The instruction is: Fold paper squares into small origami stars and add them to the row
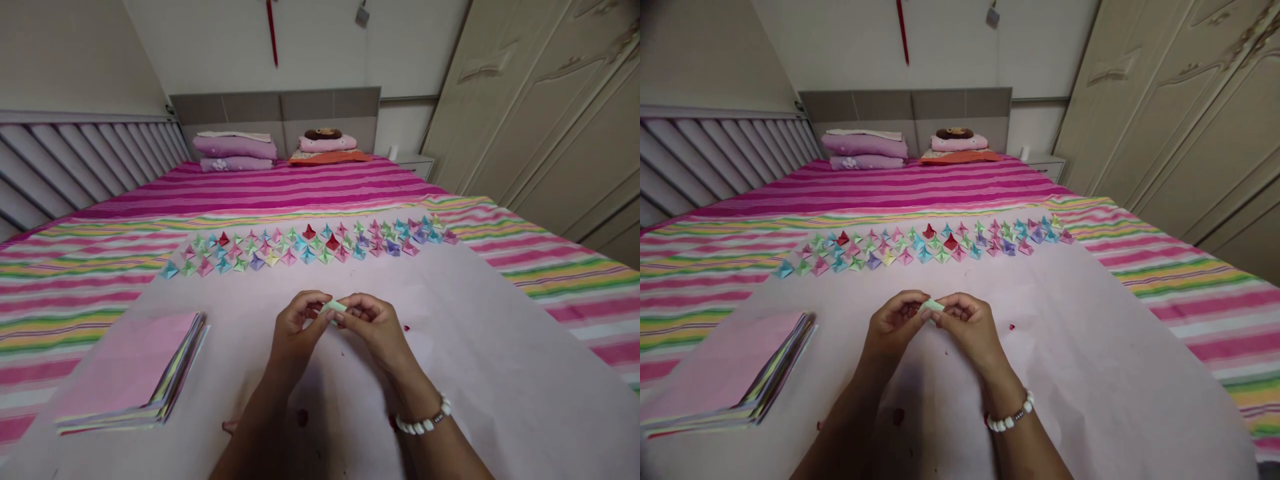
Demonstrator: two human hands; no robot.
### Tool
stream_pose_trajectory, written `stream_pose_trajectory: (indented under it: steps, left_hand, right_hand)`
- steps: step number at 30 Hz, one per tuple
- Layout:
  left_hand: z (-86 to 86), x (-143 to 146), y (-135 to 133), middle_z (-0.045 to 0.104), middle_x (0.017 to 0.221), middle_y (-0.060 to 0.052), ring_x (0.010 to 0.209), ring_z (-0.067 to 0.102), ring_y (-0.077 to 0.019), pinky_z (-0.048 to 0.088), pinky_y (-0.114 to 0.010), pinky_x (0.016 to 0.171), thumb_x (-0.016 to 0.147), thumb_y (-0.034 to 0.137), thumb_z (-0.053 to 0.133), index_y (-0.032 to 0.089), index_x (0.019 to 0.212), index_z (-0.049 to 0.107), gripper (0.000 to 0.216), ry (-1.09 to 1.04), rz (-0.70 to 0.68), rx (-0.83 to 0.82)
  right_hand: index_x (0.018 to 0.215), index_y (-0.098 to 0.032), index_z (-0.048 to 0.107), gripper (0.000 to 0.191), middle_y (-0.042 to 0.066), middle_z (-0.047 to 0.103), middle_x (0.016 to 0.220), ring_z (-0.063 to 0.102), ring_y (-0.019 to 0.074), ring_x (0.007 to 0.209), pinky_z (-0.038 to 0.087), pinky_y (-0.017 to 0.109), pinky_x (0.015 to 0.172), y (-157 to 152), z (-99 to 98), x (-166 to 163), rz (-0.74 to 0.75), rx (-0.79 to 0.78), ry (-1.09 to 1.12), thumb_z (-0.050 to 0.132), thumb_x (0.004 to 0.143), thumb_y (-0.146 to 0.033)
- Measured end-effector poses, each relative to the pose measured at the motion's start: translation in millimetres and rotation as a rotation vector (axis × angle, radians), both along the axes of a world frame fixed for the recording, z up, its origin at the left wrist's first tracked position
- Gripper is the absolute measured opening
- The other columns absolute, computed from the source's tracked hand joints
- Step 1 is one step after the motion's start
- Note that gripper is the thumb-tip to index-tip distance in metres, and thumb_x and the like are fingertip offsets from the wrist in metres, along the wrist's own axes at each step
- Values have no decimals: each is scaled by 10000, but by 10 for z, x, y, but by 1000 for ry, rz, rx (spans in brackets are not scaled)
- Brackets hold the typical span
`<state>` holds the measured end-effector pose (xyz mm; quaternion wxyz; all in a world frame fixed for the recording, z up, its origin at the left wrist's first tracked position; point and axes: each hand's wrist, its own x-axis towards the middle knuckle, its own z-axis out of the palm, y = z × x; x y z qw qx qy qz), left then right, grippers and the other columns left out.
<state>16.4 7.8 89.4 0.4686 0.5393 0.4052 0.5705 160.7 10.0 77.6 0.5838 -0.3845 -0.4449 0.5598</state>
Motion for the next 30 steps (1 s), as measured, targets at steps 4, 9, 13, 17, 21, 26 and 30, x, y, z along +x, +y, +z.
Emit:
stream_pose_trajectory:
  steps: [4,9,13,17,21,26,30]
  left_hand:
    - [-44,-18,33,686,797,-40,754,615,-159,472,-265,704,685,252,748,187,836,684,176,-80,-49,-125]
    - [-48,-18,50,703,814,-38,742,631,-153,485,-266,719,634,250,781,178,763,666,188,-134,-94,-166]
    - [-56,-19,39,693,761,-32,706,616,-153,470,-265,692,686,265,745,178,756,686,125,-24,-73,-140]
    - [-55,-22,35,683,772,-35,755,605,-159,457,-265,720,707,254,726,180,664,693,91,-25,-54,-60]
    - [-39,-27,35,678,755,-33,753,597,-159,451,-262,715,706,281,727,178,637,690,129,-63,-76,-82]
    - [-41,-36,42,677,704,-28,647,588,-144,450,-248,620,736,379,694,188,817,729,210,-16,-87,-270]
    - [-83,-4,77,669,662,-9,606,582,-129,425,-213,559,601,304,805,186,813,724,255,-15,-70,-237]
  right_hand:
    - [793,-196,725,282,-11,656,624,594,125,563,511,261,572,-8,17,-4,17,15,7,852,565,-302]
    - [791,-192,725,264,-1,661,620,603,132,557,526,275,571,-15,24,2,31,4,-17,833,594,-330]
    - [785,-185,716,255,-2,660,597,614,136,548,523,273,562,-16,22,1,57,-8,-33,827,608,-331]
    - [752,-183,710,234,-16,655,569,613,125,519,508,257,545,-15,18,-17,98,-26,-24,827,602,-319]
    - [744,-177,705,225,-20,657,555,619,123,504,504,252,538,-10,12,-15,119,-45,-17,819,603,-311]
    - [736,-168,696,216,-3,679,559,620,125,494,496,246,538,13,-10,20,51,-38,-5,818,603,-286]
    - [698,-168,677,222,2,689,564,623,120,496,493,231,535,25,-11,7,28,-28,52,830,588,-286]
